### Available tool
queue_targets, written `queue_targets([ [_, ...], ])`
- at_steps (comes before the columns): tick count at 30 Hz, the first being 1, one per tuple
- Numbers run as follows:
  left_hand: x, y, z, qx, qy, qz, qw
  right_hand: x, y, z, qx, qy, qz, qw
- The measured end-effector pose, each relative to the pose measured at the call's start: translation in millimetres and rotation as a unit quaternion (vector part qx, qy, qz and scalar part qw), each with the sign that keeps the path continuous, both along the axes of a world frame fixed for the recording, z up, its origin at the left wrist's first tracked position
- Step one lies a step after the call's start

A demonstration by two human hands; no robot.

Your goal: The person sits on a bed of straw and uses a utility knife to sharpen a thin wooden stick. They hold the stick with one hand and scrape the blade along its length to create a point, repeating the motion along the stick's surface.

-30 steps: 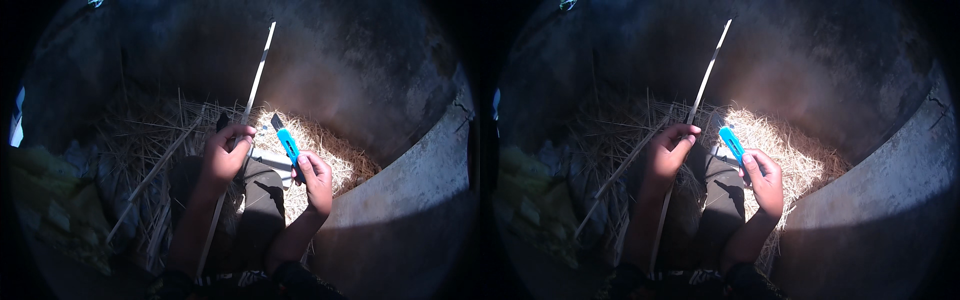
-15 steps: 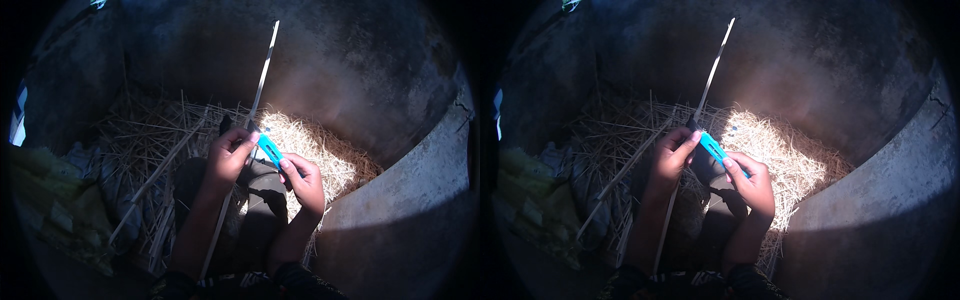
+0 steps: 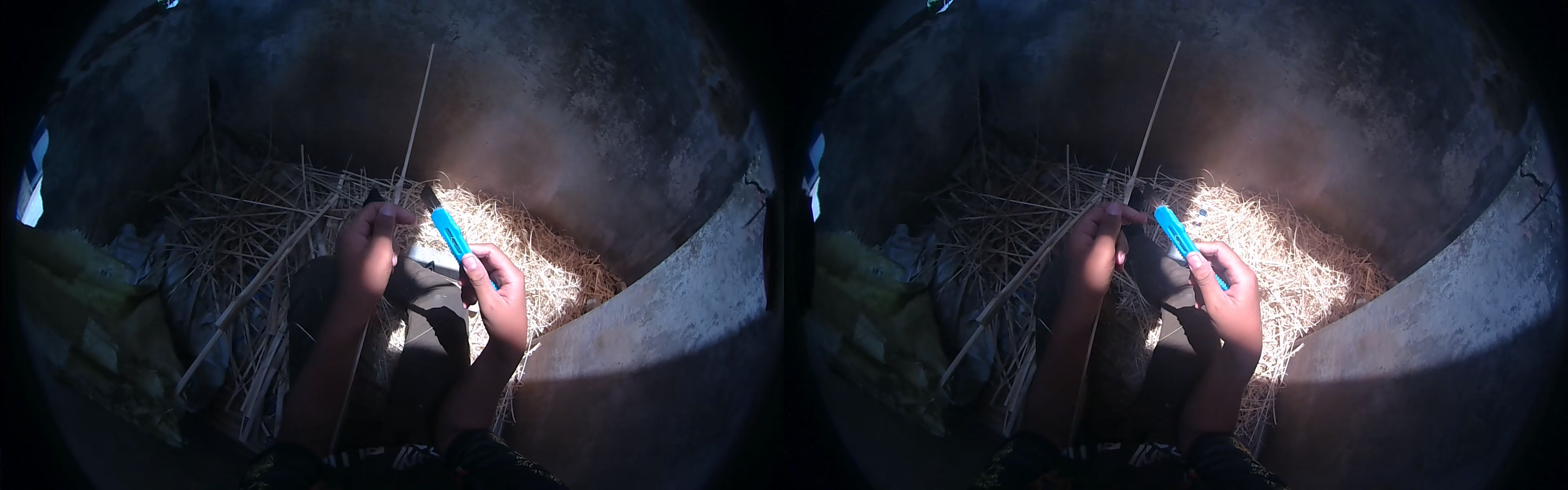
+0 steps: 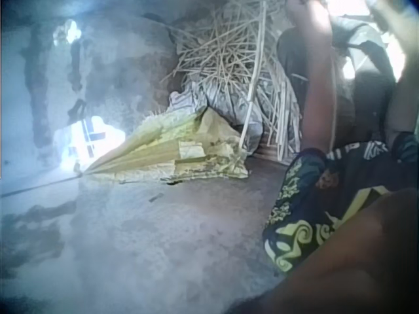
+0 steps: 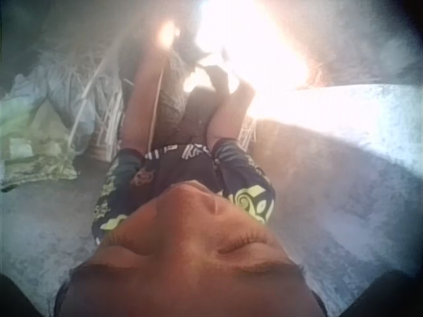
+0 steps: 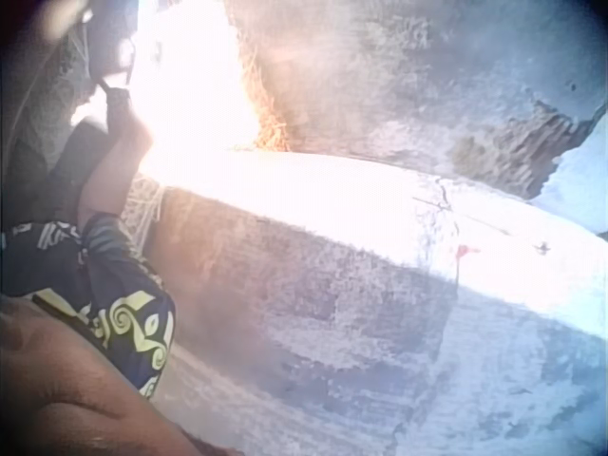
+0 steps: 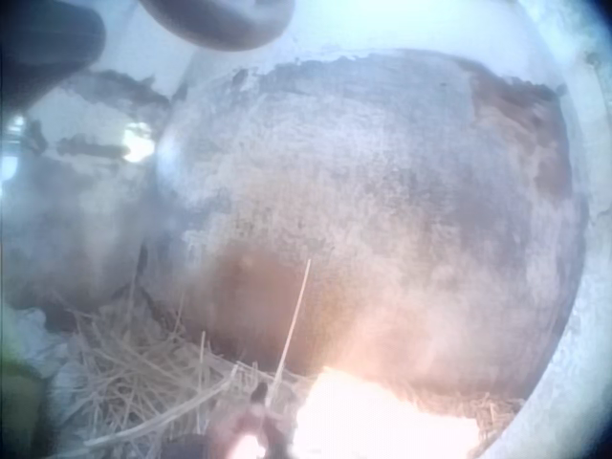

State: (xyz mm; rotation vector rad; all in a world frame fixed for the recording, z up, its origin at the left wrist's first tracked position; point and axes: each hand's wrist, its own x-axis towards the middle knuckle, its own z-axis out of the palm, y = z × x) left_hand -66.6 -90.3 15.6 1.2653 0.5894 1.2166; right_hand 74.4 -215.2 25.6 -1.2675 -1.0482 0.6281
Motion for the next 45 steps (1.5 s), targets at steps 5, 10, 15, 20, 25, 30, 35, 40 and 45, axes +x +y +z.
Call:
queue_targets([
  [5, -11, 0, 6, 0.004, -0.009, -0.013, 1.0, 7, 0, -3, 0.001, 0.085, -0.03, 0.996],
  [10, -6, -9, 12, 0.045, 0.024, -0.005, 0.999, 3, 4, -1, 0.026, 0.04, -0.064, 0.997],
  [15, -7, -20, 24, 0.005, 0.022, -0.082, 0.996, -1, 7, 0, 0.074, 0.108, 0.05, 0.99],
  [20, -7, -12, 14, -0.029, -0.001, -0.102, 0.994, -9, 14, 0, -0.018, 0.142, 0.041, 0.989],
  [25, -10, -10, 12, -0.034, -0.034, -0.083, 0.995, -13, 18, -3, -0.007, 0.081, -0.001, 0.997],
  [30, -8, -11, 13, -0.018, -0.039, -0.063, 0.997, -14, 23, -8, 0.027, 0.154, -0.008, 0.988],
  [35, -7, -11, 13, -0.029, -0.007, -0.053, 0.998, -10, 28, -15, 0.058, 0.225, 0.026, 0.972],
  [40, -7, -9, 14, -0.019, 0.006, -0.041, 0.999, -14, 34, -19, 0.075, 0.275, 0.074, 0.956],
  [45, -15, 1, 4, 0.028, -0.045, -0.055, 0.997, -24, 38, -20, 0.071, 0.199, 0.079, 0.974],
])
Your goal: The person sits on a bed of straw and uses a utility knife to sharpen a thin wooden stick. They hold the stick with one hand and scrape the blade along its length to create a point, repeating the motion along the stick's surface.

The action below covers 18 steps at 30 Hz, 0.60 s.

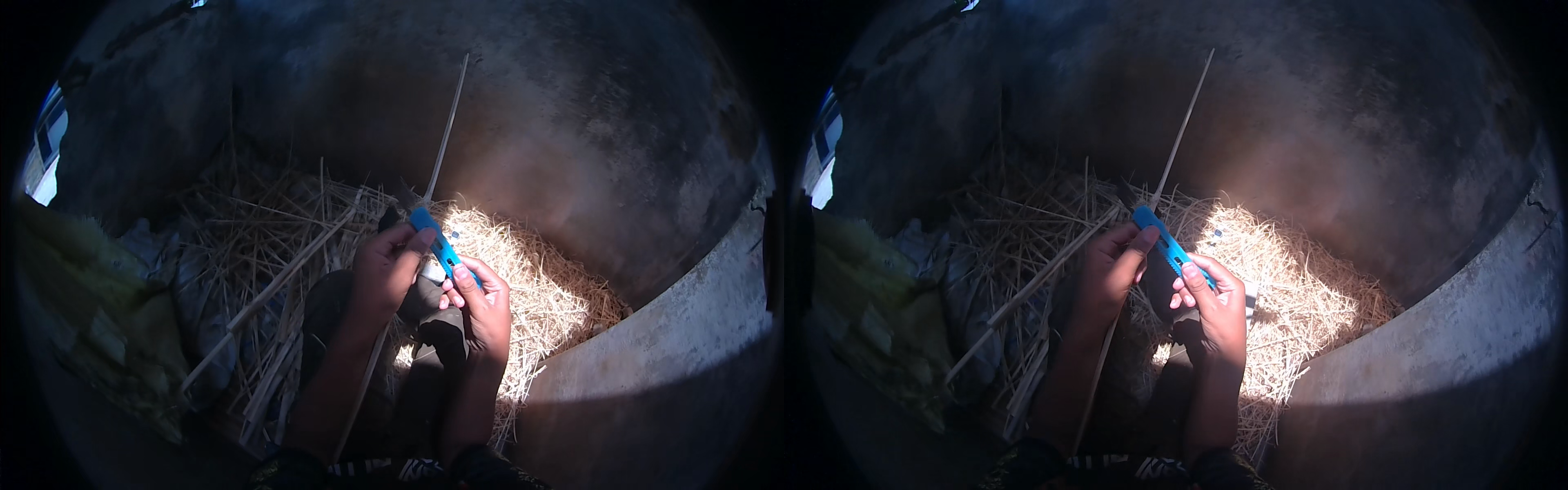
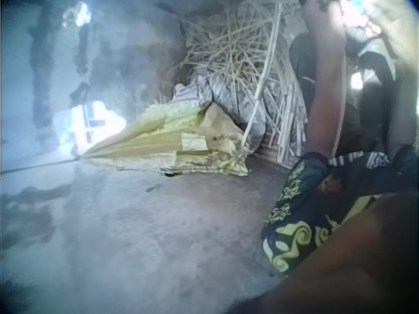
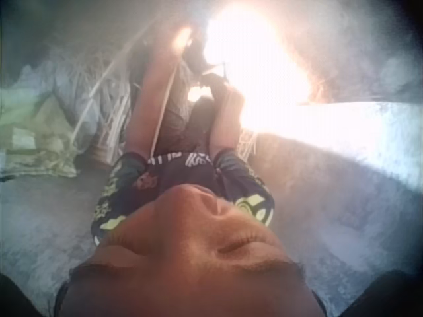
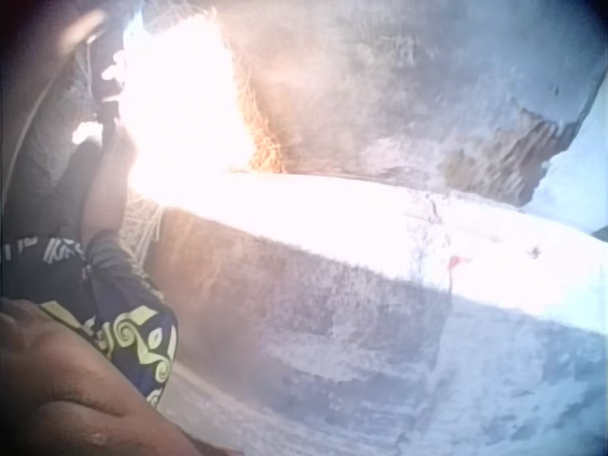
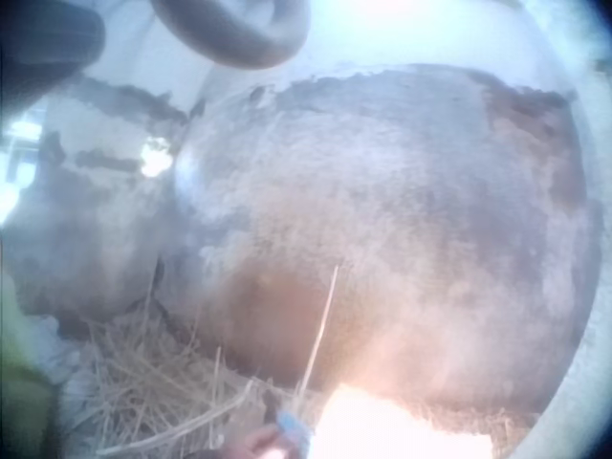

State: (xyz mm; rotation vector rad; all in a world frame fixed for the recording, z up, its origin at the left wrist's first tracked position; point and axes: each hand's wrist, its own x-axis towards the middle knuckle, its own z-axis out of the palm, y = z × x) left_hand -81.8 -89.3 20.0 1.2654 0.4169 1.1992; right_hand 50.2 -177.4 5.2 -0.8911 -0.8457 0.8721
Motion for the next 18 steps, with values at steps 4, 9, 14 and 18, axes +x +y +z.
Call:
queue_targets([
  [4, -6, -1, 5, 0.007, 0.032, 0.027, 0.999, -9, 0, 6, 0.005, 0.046, 0.029, 0.999],
  [9, -10, 4, 4, 0.0, 0.052, 0.004, 0.999, -2, -2, 8, -0.065, -0.094, 0.046, 0.992],
  [14, -8, 2, 5, 0.016, 0.043, 0.019, 0.999, -1, 3, 3, -0.013, -0.126, -0.006, 0.992],
  [18, -9, 2, 5, -0.006, 0.028, 0.005, 1.0, 1, 4, -2, -0.019, -0.095, -0.015, 0.995],
])
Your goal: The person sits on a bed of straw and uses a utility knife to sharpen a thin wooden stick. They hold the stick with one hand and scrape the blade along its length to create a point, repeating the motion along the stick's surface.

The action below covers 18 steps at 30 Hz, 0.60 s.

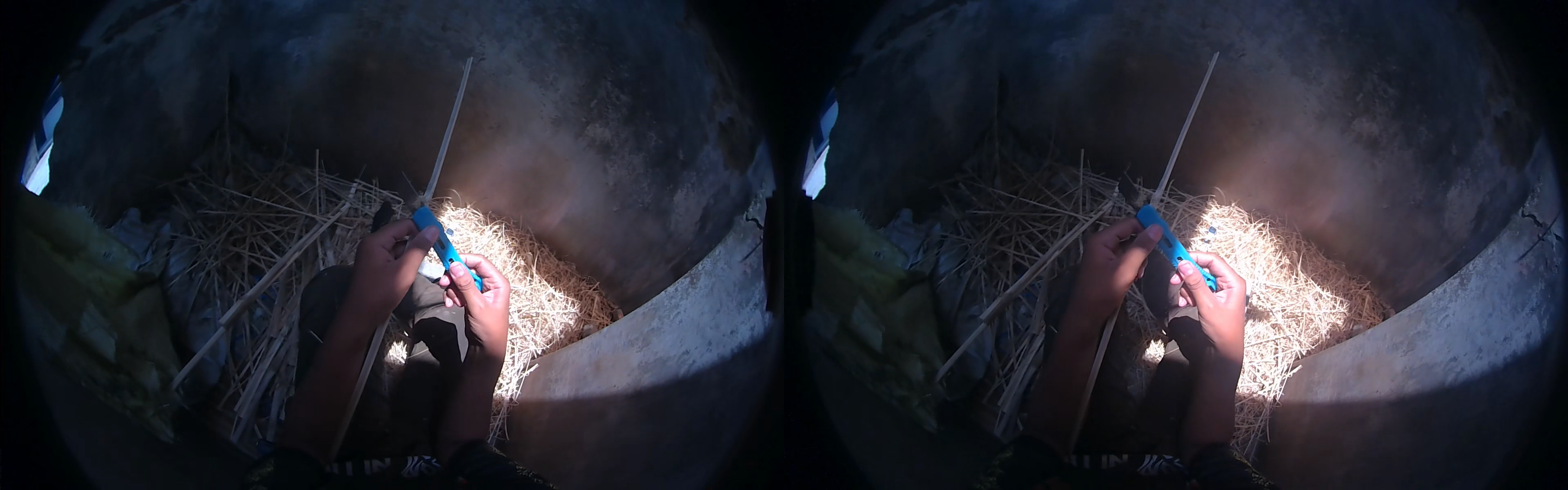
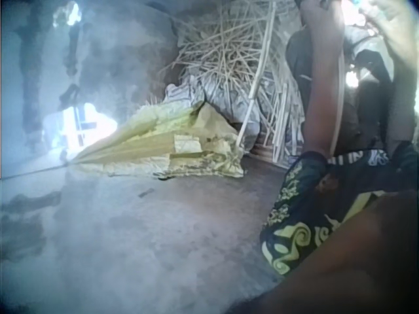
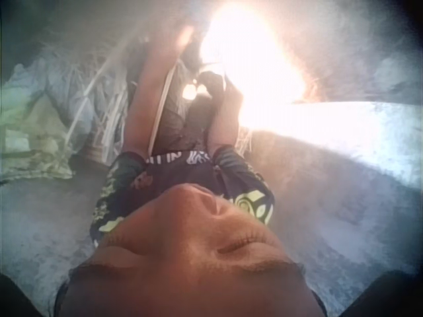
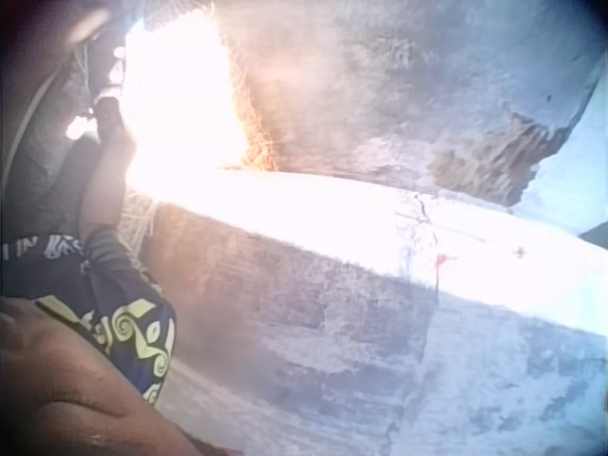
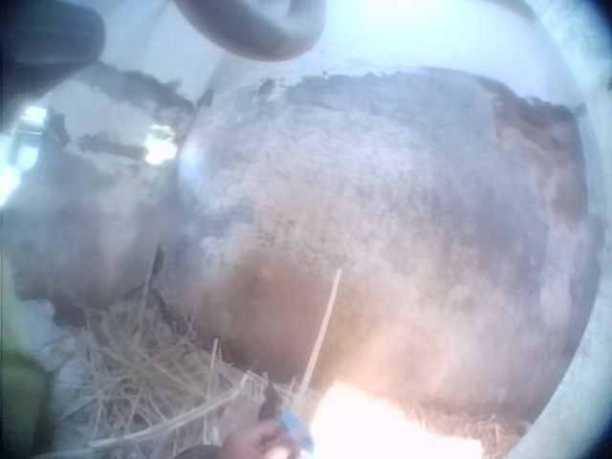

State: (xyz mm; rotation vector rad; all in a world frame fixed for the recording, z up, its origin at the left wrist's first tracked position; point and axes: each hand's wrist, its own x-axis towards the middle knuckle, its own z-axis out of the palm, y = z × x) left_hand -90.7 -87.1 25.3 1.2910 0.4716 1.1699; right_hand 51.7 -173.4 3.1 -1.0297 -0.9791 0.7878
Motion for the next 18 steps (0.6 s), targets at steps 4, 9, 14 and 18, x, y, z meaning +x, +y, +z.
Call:
queue_targets([
  [4, 2, -1, 1, -0.028, -0.026, 0.018, 0.999, 2, -2, 1, -0.002, 0.003, -0.019, 1.0],
  [9, -1, 0, 7, -0.059, -0.034, 0.036, 0.997, 0, -9, 9, 0.007, -0.019, -0.042, 0.999],
  [14, -4, 4, 5, -0.06, -0.051, 0.039, 0.996, 8, -17, 13, -0.015, -0.052, -0.048, 0.997],
  [18, -7, 0, 10, -0.071, -0.032, 0.035, 0.996, 8, -24, 22, -0.021, -0.076, -0.036, 0.996],
])
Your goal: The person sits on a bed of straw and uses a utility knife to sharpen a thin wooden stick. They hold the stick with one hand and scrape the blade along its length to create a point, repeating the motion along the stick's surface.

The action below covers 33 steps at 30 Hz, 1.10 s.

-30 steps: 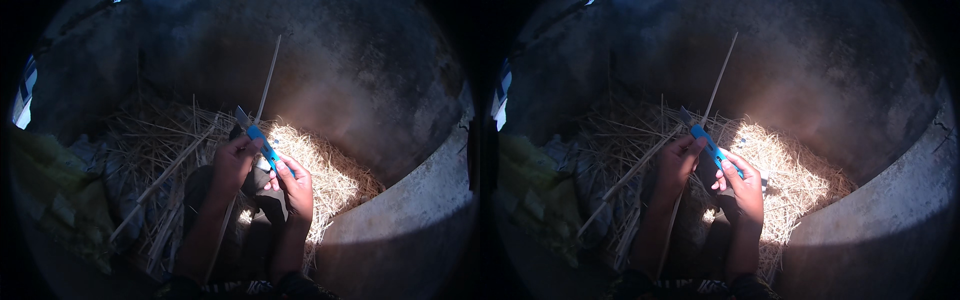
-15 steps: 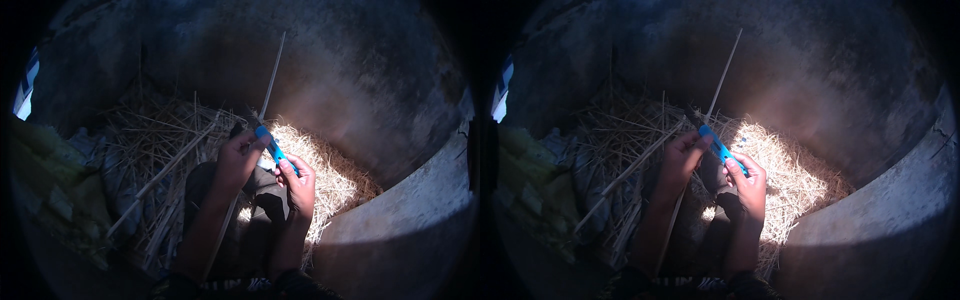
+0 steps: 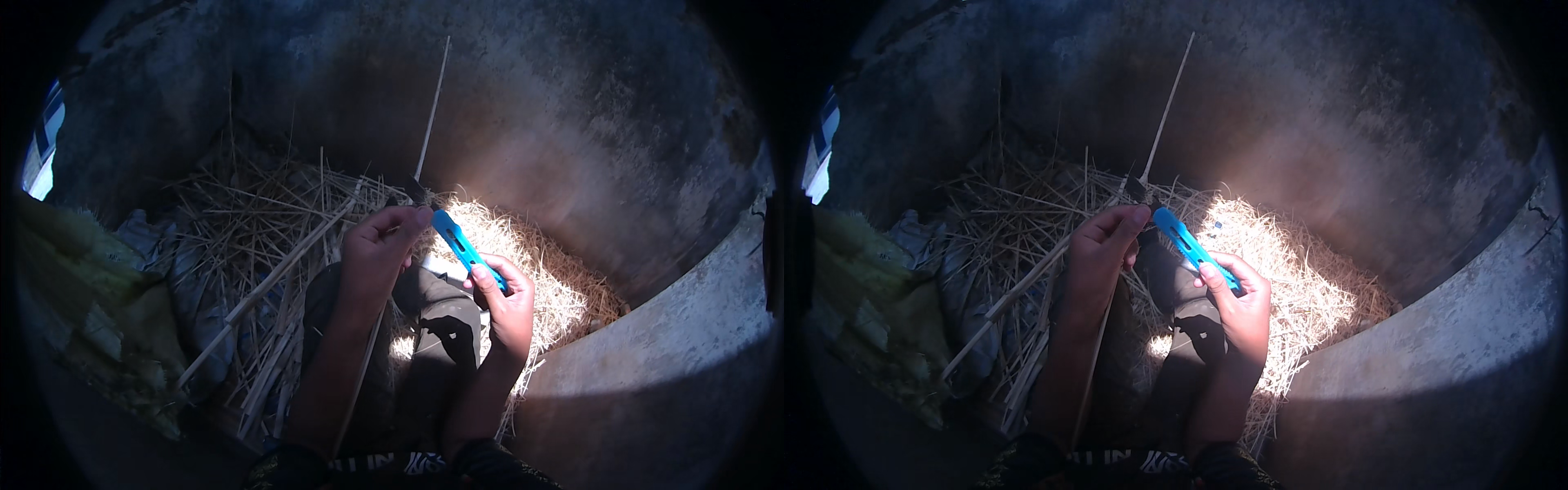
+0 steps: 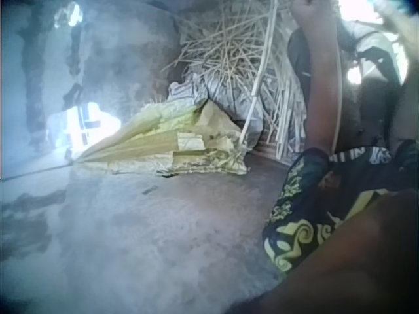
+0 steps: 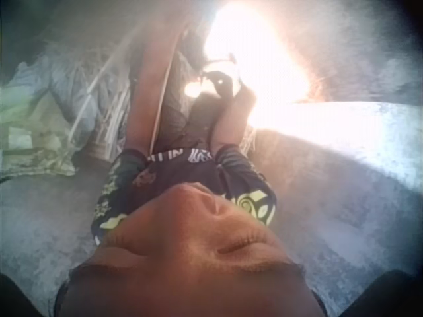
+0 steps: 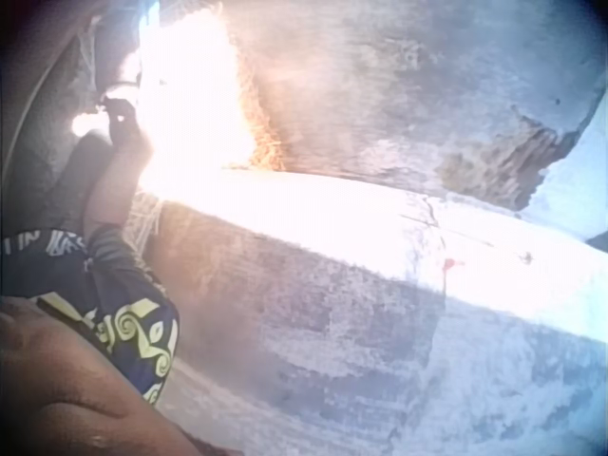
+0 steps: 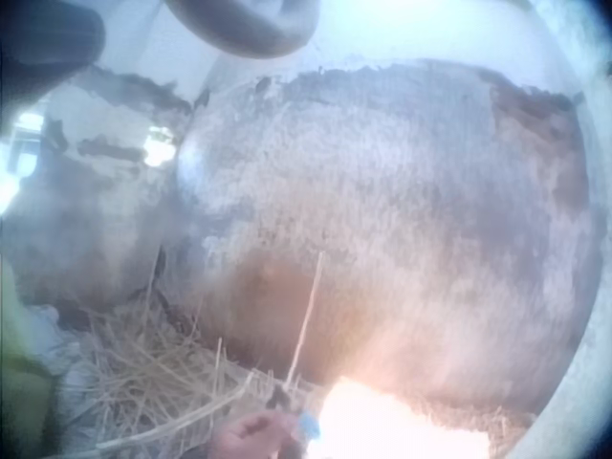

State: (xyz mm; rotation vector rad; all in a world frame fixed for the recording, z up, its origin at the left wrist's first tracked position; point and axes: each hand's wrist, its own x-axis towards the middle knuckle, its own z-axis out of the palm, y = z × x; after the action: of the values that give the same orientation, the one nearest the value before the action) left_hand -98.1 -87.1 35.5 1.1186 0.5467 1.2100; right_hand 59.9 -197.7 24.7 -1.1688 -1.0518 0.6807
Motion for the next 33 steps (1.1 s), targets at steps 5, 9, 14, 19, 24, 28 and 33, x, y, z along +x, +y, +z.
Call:
queue_targets([
  [5, 0, 2, -3, 0.015, 0.007, 0.01, 1.0, 3, -4, -2, -0.023, -0.027, 0.008, 0.999],
  [9, 0, 2, -4, 0.016, 0.005, -0.003, 1.0, 2, -3, -2, -0.023, -0.03, 0.002, 0.999],
  [14, 3, -1, -4, 0.007, -0.004, -0.001, 1.0, 2, -4, -1, -0.005, -0.014, -0.021, 1.0],
  [19, 1, -1, -2, 0.011, 0.011, -0.02, 1.0, 15, -9, -4, 0.033, 0.041, -0.067, 0.996],
  [24, 1, -6, 3, 0.002, -0.01, -0.07, 0.998, 25, -9, -7, 0.153, 0.243, -0.051, 0.957],
  [28, 1, -3, 3, -0.03, -0.039, -0.093, 0.994, 28, -14, -6, 0.16, 0.255, -0.091, 0.949],
  [33, 1, -1, 3, -0.061, -0.088, -0.115, 0.988, 31, -17, -5, 0.166, 0.258, -0.098, 0.947],
])
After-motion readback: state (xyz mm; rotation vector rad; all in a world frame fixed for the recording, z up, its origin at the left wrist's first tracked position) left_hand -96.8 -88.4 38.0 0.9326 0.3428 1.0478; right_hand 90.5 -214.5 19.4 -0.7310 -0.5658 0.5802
